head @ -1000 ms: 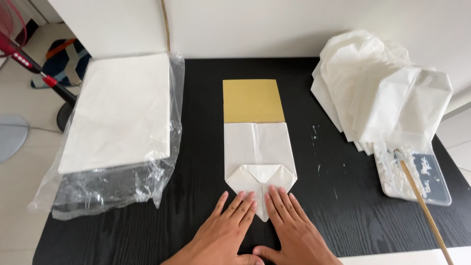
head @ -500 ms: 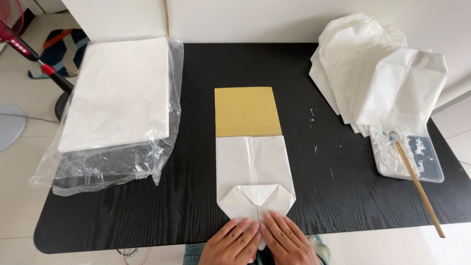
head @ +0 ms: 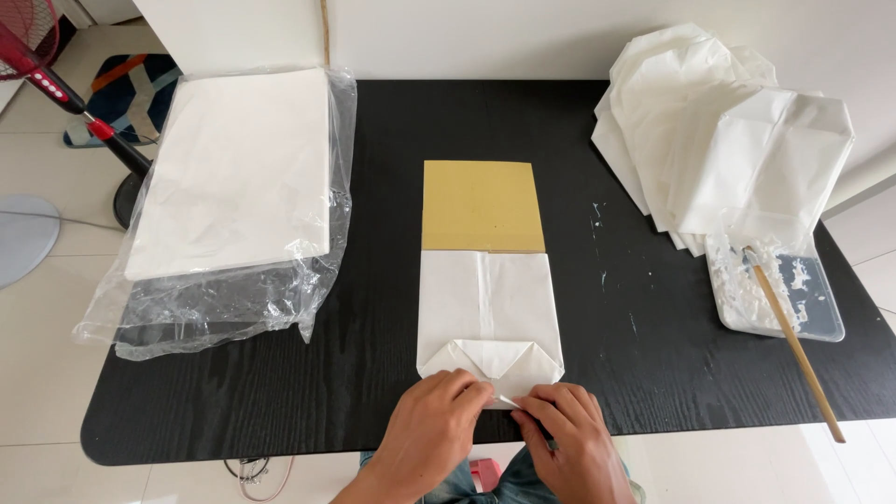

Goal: Folding paper and applying glue with a brush to assemble a paper bag

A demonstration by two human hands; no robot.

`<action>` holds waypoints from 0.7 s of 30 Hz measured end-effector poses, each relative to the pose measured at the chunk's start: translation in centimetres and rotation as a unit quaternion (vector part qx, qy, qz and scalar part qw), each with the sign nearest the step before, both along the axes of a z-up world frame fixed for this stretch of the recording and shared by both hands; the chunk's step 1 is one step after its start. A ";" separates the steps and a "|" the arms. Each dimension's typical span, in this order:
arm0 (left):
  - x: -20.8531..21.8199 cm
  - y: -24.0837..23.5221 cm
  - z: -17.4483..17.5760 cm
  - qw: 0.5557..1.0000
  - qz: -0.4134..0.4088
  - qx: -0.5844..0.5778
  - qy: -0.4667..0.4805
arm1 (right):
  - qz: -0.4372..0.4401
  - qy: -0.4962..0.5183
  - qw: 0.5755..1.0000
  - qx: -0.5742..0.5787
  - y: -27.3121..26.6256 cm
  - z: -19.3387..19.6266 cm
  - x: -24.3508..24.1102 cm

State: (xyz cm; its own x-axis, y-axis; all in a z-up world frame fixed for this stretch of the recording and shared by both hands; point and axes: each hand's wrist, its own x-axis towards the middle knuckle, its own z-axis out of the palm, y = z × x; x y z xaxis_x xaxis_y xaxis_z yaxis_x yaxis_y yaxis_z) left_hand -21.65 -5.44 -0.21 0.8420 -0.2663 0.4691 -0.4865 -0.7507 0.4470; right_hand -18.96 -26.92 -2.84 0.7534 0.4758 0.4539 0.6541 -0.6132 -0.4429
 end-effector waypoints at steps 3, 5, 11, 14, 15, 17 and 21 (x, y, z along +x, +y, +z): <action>-0.4 -0.2 0.7 0.999 -0.032 0.010 -0.008 | 0.006 0.053 0.999 0.002 0.0 0.0 0.4; -1.2 -0.3 0.2 0.998 -0.054 0.006 -0.015 | 0.017 0.089 0.996 -0.002 -0.3 -0.2 0.4; -3.1 -0.4 -3.2 0.995 -0.014 0.040 -0.088 | 0.069 0.056 0.996 0.007 -1.2 -1.1 -0.6; -3.4 -0.7 -3.3 0.992 -0.002 0.046 -0.115 | 0.097 -0.001 0.994 0.057 -0.8 -2.2 -1.9; -3.4 -0.9 -3.2 0.994 -0.001 0.031 -0.108 | 0.081 -0.049 0.994 0.052 -0.7 -2.8 -2.2; -3.9 -1.3 -2.8 0.995 0.004 0.015 -0.097 | 0.069 -0.093 0.992 0.048 -0.9 -3.4 -3.0; -4.0 -1.5 -1.7 0.997 -0.025 -0.007 -0.076 | 0.024 -0.057 0.994 0.090 -0.7 -3.6 -3.7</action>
